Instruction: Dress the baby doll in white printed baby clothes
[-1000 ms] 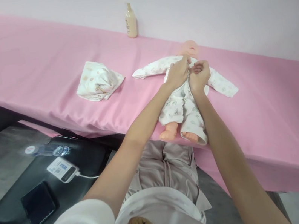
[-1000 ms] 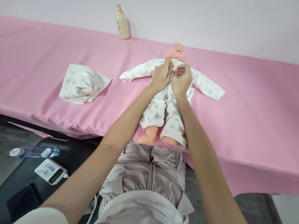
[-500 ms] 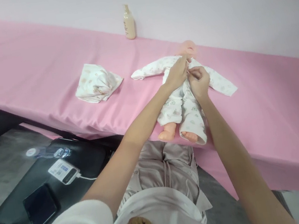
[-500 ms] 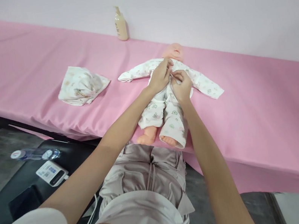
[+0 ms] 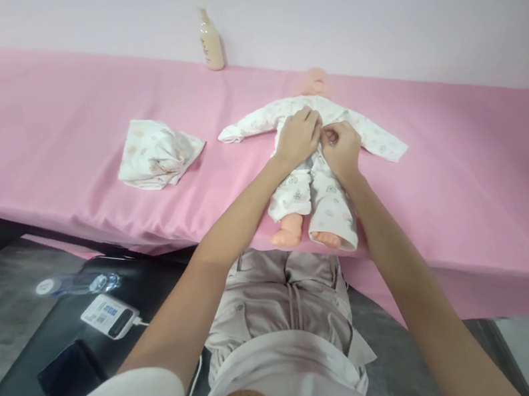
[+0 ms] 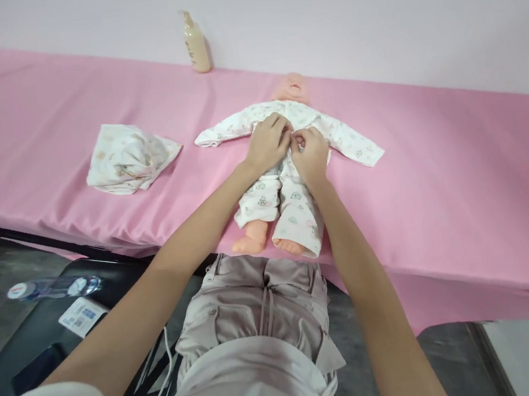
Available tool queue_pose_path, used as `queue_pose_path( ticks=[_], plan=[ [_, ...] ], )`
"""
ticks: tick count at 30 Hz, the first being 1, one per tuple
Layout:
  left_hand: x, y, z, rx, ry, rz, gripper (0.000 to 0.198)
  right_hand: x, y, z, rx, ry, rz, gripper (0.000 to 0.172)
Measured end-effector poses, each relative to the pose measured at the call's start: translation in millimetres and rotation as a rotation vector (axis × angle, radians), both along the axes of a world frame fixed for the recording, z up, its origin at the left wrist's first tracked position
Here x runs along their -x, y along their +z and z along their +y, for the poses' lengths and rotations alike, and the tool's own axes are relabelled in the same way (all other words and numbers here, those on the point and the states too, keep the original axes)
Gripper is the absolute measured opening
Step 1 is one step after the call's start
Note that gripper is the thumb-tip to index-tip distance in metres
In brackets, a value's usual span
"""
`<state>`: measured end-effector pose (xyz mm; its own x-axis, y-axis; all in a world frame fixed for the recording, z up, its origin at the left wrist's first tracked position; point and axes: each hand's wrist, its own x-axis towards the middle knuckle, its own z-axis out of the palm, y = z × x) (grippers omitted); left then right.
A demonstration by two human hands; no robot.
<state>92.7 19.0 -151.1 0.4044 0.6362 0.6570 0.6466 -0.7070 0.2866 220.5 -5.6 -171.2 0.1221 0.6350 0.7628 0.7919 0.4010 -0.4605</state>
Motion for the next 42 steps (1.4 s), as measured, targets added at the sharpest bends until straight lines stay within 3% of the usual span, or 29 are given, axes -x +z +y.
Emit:
queue_pose_path(
  ticks=[7,13,17,26,34,42],
  plan=[
    [2,7.8,-15,-0.067,0.188,0.068,0.022,2,2.2,-4,0.006,0.035,-0.104,0.007],
    [3,9.0,-15,0.069,0.241,0.070,0.027,1,0.2,-3,0.018,0.103,-0.102,0.009],
    [4,9.4,-13,0.102,0.211,0.054,0.024,-2,-0.9,-1,0.006,0.153,-0.102,0.006],
    [10,8.1,-8,0.155,0.012,-0.086,0.022,-7,1.1,2,0.092,0.222,0.000,0.005],
    [5,7.5,-9,0.161,0.169,-0.141,0.020,-4,3.3,-3,0.094,0.217,-0.004,0.001],
    [10,9.5,-8,0.189,0.055,-0.122,0.018,-4,3.0,-5,0.094,0.208,0.002,0.004]
  ],
)
